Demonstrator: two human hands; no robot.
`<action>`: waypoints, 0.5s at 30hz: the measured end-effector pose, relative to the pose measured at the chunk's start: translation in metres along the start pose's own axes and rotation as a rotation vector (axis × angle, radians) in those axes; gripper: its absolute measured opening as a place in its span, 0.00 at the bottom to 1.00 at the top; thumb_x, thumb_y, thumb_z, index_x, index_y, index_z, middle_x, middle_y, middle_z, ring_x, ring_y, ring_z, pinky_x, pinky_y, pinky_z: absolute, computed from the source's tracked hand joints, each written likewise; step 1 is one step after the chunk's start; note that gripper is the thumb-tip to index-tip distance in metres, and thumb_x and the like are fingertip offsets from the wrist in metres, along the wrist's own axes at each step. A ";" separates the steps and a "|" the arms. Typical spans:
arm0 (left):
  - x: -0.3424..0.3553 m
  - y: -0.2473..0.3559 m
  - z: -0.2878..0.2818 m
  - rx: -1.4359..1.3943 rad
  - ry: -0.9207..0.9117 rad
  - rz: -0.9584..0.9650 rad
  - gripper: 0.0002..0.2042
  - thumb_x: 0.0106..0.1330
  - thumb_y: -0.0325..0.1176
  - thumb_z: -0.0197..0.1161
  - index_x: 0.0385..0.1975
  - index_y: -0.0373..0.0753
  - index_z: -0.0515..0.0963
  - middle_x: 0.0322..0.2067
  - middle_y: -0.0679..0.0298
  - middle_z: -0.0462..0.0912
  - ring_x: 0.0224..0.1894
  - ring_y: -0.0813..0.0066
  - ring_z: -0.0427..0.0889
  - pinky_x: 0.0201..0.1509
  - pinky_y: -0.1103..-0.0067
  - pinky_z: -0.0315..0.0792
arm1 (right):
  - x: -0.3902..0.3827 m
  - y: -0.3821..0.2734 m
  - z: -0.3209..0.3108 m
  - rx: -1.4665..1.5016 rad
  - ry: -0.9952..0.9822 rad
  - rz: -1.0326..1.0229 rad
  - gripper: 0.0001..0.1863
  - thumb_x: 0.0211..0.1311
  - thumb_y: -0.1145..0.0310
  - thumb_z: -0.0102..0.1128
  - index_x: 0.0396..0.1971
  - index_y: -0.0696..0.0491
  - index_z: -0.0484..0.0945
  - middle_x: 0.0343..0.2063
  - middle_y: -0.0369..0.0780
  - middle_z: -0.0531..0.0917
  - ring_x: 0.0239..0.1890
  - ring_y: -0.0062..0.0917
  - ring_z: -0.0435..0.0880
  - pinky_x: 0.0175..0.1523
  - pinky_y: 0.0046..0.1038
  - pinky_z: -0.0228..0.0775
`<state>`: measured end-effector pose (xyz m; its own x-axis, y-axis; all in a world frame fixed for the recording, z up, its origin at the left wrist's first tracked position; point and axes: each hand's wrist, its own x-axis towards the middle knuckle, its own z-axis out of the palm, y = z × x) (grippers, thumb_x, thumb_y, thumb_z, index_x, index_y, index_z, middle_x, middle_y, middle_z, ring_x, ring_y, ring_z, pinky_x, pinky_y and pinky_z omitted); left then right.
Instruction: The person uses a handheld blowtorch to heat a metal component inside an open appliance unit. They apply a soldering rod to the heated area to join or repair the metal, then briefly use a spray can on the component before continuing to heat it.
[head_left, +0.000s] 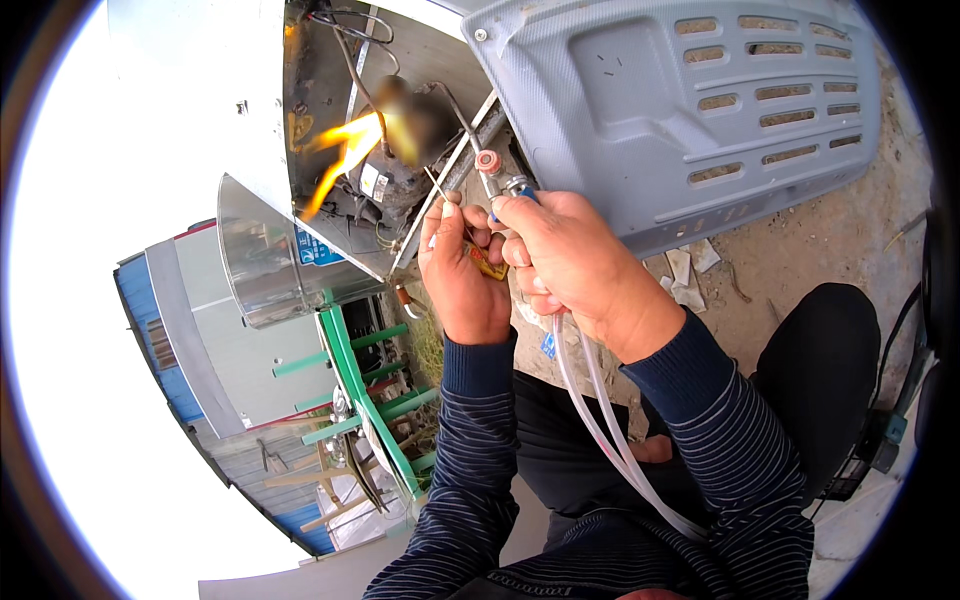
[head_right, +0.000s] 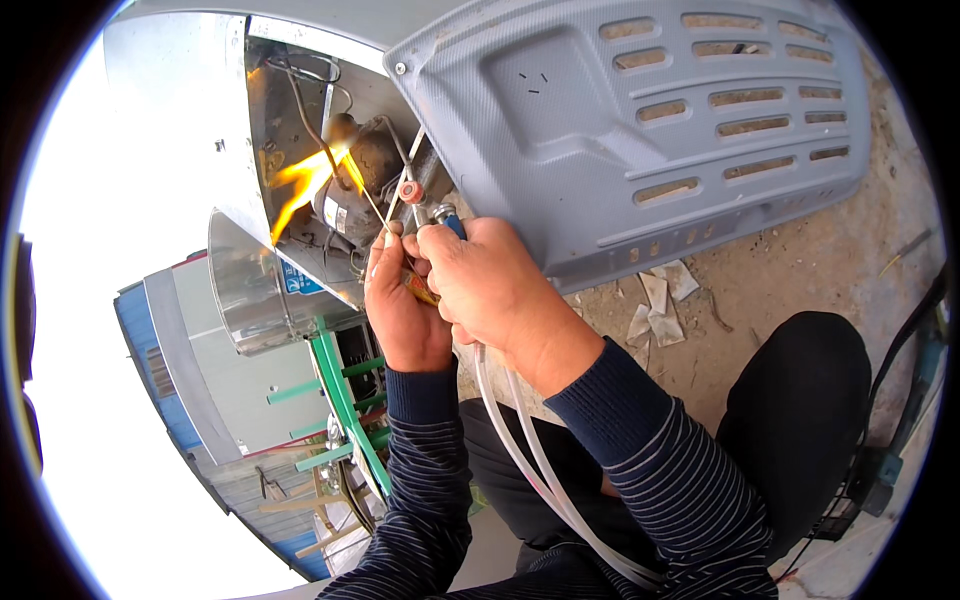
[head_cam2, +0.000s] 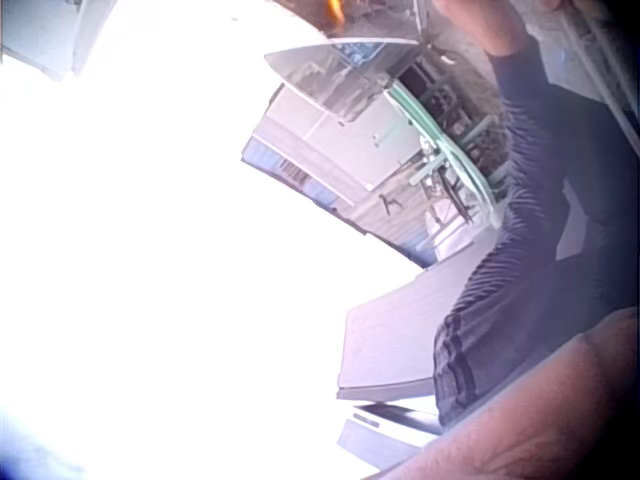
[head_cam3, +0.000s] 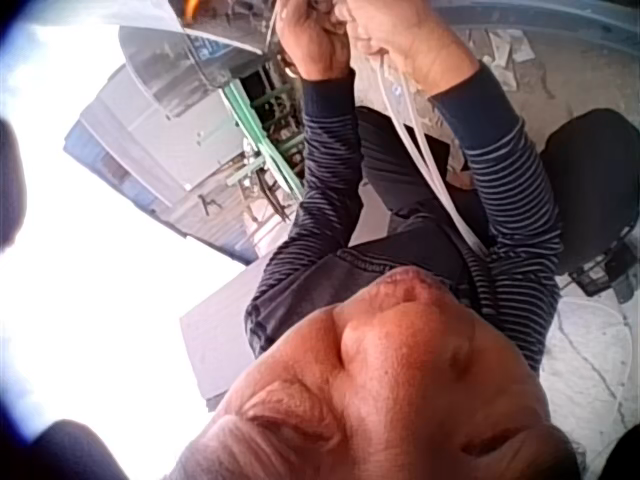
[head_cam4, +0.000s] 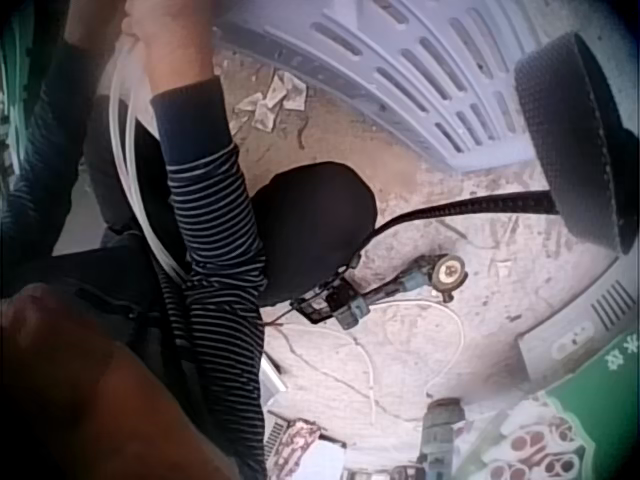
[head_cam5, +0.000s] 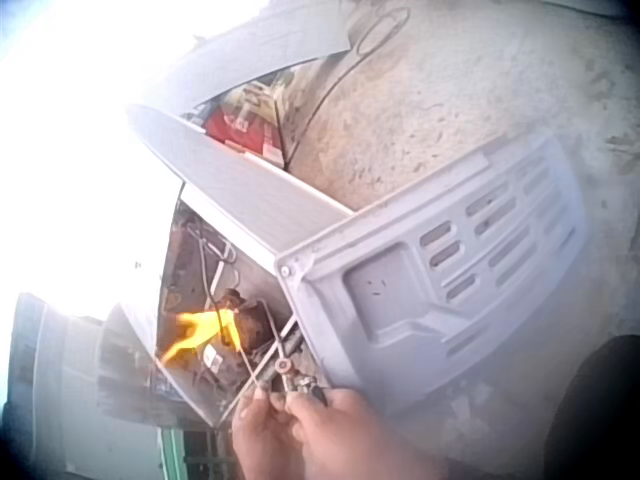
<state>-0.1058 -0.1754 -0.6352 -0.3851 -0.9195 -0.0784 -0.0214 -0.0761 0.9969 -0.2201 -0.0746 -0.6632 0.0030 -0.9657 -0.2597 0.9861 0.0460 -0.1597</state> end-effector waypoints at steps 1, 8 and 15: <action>0.000 -0.001 0.000 0.002 0.001 0.003 0.09 0.80 0.33 0.55 0.52 0.35 0.73 0.29 0.66 0.80 0.27 0.83 0.73 0.26 0.86 0.67 | 0.000 0.000 0.000 -0.001 0.003 0.002 0.15 0.76 0.56 0.55 0.37 0.53 0.75 0.22 0.27 0.71 0.14 0.07 0.61 0.17 0.17 0.51; -0.001 -0.004 -0.001 -0.012 0.002 -0.006 0.09 0.81 0.32 0.54 0.53 0.35 0.73 0.29 0.66 0.80 0.27 0.83 0.73 0.26 0.86 0.68 | 0.002 0.000 -0.002 0.009 -0.013 -0.006 0.14 0.76 0.57 0.53 0.34 0.52 0.75 0.22 0.28 0.72 0.14 0.07 0.61 0.17 0.17 0.51; -0.003 -0.004 0.001 -0.032 0.015 -0.006 0.09 0.81 0.31 0.54 0.53 0.34 0.72 0.30 0.64 0.80 0.27 0.82 0.73 0.27 0.85 0.70 | 0.001 -0.001 -0.002 0.000 -0.021 0.001 0.14 0.76 0.58 0.53 0.34 0.52 0.75 0.21 0.28 0.72 0.14 0.08 0.61 0.17 0.18 0.50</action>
<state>-0.1057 -0.1720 -0.6391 -0.3716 -0.9245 -0.0844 0.0065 -0.0935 0.9956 -0.2209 -0.0752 -0.6652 0.0078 -0.9707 -0.2402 0.9861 0.0474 -0.1595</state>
